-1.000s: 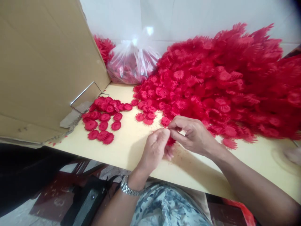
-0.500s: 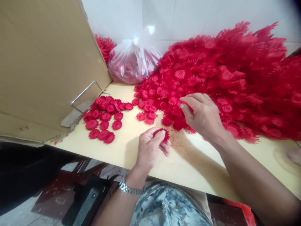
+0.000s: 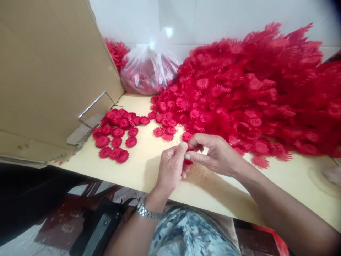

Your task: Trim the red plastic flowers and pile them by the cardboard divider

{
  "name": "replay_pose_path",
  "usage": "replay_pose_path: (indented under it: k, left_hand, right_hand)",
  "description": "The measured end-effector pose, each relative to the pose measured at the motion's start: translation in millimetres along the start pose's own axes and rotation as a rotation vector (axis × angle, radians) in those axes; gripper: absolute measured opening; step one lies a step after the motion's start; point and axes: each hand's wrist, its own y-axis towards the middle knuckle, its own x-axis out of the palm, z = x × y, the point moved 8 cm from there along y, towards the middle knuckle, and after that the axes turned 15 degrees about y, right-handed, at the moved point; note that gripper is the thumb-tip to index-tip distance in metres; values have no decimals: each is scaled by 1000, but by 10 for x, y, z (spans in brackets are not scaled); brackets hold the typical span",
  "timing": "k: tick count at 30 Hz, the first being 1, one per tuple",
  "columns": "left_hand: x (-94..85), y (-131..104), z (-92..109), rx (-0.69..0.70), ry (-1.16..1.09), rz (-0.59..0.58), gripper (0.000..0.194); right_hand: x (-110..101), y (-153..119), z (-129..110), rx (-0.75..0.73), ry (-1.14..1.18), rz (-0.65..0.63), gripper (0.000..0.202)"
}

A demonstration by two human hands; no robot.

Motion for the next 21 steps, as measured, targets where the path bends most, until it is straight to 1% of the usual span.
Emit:
replay_pose_path:
  k: [3,6,8,10,12,14,16,18,21]
  left_hand:
    - [62,-24,-1,40,-5,-75,44]
    - [133,-56,-3,60,-50,-157,33]
    - [150,-74,-25,45,-77,-176,29]
    - [140,-83,-48,27,-86,-162,26]
    - [109,-77,-54,20,-104,-127,22]
    - [60,-57,-39,22,-150,-73,19]
    - [20,-31,-14,25,-202,-32,18]
    - [-6,-14,12,30,-231,-8,14]
    - [-33,-18,27,25,-233,20,23]
  right_hand:
    - [-21,-3,-74,-76,-202,56,11]
    - [-128,-6,-93,-106,-337,209,14]
    - [-299,1,-73,-100,-363,356,13]
    - [-520,20,-55,-100,-424,494,13]
    - [-706,66,-53,-121,-558,557,14]
    - [-808,116,-52,-155,-708,547,14]
    - [-828,131,-46,-190,-788,510,15]
    - [-774,98,-65,-232,-797,471,17]
    - [-619,16,-127,-267,-691,398,17]
